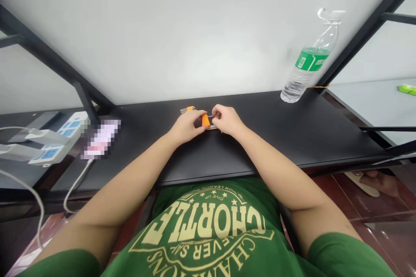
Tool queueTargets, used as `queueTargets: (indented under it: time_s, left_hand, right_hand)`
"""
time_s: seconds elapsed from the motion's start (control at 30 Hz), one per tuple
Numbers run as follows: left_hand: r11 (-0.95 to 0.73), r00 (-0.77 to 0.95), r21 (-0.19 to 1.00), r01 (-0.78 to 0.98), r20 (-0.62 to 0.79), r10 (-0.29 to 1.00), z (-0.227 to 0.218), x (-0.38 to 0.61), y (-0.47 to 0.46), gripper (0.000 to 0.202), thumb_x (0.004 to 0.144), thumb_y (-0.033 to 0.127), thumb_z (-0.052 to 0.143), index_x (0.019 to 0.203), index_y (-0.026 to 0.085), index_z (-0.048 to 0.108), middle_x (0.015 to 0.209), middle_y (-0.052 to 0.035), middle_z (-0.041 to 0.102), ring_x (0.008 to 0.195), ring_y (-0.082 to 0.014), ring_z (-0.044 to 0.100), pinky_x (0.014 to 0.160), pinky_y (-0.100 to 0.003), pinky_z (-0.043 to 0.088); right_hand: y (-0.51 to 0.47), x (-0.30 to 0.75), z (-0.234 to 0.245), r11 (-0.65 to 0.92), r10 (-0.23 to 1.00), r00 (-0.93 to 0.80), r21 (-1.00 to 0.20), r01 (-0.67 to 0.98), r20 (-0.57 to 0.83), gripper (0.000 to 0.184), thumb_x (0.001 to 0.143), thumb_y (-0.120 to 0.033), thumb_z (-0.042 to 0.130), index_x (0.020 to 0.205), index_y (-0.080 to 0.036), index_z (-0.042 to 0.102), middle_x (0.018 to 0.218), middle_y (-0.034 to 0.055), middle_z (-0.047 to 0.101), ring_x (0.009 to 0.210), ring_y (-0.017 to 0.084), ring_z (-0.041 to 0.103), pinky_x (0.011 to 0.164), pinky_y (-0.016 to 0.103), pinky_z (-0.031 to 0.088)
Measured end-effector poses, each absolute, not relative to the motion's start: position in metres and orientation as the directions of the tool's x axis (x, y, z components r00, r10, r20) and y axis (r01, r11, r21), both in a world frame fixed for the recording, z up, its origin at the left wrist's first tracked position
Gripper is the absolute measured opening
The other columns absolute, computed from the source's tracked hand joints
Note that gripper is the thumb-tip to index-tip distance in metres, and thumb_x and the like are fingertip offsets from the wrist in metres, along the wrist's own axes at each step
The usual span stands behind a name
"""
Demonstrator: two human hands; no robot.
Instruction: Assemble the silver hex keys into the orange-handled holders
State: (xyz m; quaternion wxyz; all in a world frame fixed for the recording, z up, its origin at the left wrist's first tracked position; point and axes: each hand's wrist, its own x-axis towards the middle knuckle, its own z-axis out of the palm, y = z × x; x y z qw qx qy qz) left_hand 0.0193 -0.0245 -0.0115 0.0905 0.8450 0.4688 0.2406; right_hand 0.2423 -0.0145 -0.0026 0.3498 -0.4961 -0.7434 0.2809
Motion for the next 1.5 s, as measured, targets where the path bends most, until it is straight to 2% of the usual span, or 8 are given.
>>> queueTargets:
  time_s: [0.13,0.23,0.43,0.57,0.67,0.9,1.13,1.5]
  left_hand:
    - [-0.485,0.408,0.376,0.789,0.27,0.872,-0.01,0.016,-0.022,0.052,0.088,0.031,0.078,0.139,0.024,0.067,0.133,-0.0073,0.075,0.121,-0.0296,0.07,0.111,-0.046,0.054]
    - [-0.445,0.377,0.401,0.801,0.24,0.895,-0.009,0.013,-0.02,0.052,0.087,0.033,0.078,0.138,0.025,0.067,0.133,-0.0062,0.075,0.12,-0.0295,0.07,0.108,-0.045,0.055]
    - [-0.462,0.389,0.423,0.779,0.25,0.886,-0.009,0.014,-0.02,0.053,0.087,0.034,0.078,0.138,0.024,0.067,0.134,-0.0073,0.075,0.118,-0.0303,0.07,0.106,-0.048,0.056]
    - [-0.481,0.409,0.446,0.754,0.255,0.876,-0.008,0.013,-0.021,0.053,0.088,0.034,0.078,0.138,0.025,0.066,0.134,-0.0065,0.075,0.117,-0.029,0.071,0.106,-0.047,0.057]
    - [-0.504,0.428,0.46,0.731,0.265,0.864,-0.009,0.013,-0.021,0.054,0.088,0.034,0.077,0.14,0.023,0.065,0.134,-0.0073,0.074,0.117,-0.0277,0.071,0.106,-0.045,0.057]
    - [-0.583,0.489,0.462,0.668,0.317,0.812,-0.011,0.018,-0.025,0.053,0.089,0.035,0.077,0.139,0.022,0.065,0.134,-0.0089,0.074,0.115,-0.0271,0.071,0.106,-0.045,0.056]
    - [-0.592,0.487,0.449,0.669,0.337,0.806,-0.007,0.021,-0.029,0.049,0.09,0.035,0.076,0.137,0.023,0.066,0.134,-0.0086,0.074,0.116,-0.0279,0.07,0.104,-0.044,0.056]
    - [-0.543,0.455,0.375,0.752,0.3,0.838,-0.012,0.018,-0.024,0.052,0.09,0.033,0.075,0.14,0.025,0.066,0.134,-0.0084,0.074,0.12,-0.0311,0.069,0.108,-0.048,0.056]
  right_hand:
    - [-0.001,0.259,-0.003,0.283,0.959,-0.196,-0.656,0.699,0.205,0.014,0.074,-0.013,0.063,0.084,-0.023,0.065,0.077,-0.0008,0.068,0.074,0.018,0.061,0.072,0.029,0.046]
    - [0.006,0.27,-0.002,0.25,0.966,-0.242,-0.547,0.799,0.087,0.015,0.075,-0.01,0.064,0.083,-0.023,0.068,0.083,0.0013,0.073,0.078,0.018,0.063,0.072,0.029,0.044]
    - [0.003,0.271,-0.002,0.337,0.923,-0.384,-0.468,0.817,-0.006,0.013,0.079,-0.011,0.065,0.079,-0.023,0.071,0.088,0.003,0.075,0.078,0.02,0.063,0.068,0.03,0.043]
    - [0.001,0.268,-0.001,0.443,0.872,-0.49,-0.464,0.767,0.023,0.017,0.082,-0.01,0.064,0.08,-0.023,0.075,0.096,0.0047,0.076,0.085,0.021,0.064,0.074,0.03,0.046]
    - [0.001,0.268,0.001,0.447,0.877,-0.476,-0.479,0.755,0.068,0.02,0.082,-0.008,0.061,0.085,-0.022,0.075,0.097,0.0053,0.075,0.087,0.021,0.065,0.078,0.031,0.047]
    - [-0.008,0.255,-0.001,0.483,0.866,-0.417,-0.681,0.55,0.277,0.016,0.084,-0.02,0.06,0.095,-0.02,0.072,0.092,0.003,0.073,0.08,0.019,0.064,0.078,0.032,0.05]
    - [-0.015,0.24,-0.011,0.426,0.887,-0.363,-0.809,0.405,0.286,0.015,0.081,-0.025,0.063,0.096,-0.023,0.066,0.087,0.0,0.074,0.074,0.018,0.065,0.072,0.03,0.051]
    - [-0.009,0.246,-0.005,0.343,0.939,-0.229,-0.695,0.632,0.255,0.016,0.073,-0.015,0.062,0.086,-0.023,0.065,0.077,-0.0012,0.069,0.072,0.018,0.062,0.071,0.03,0.047]
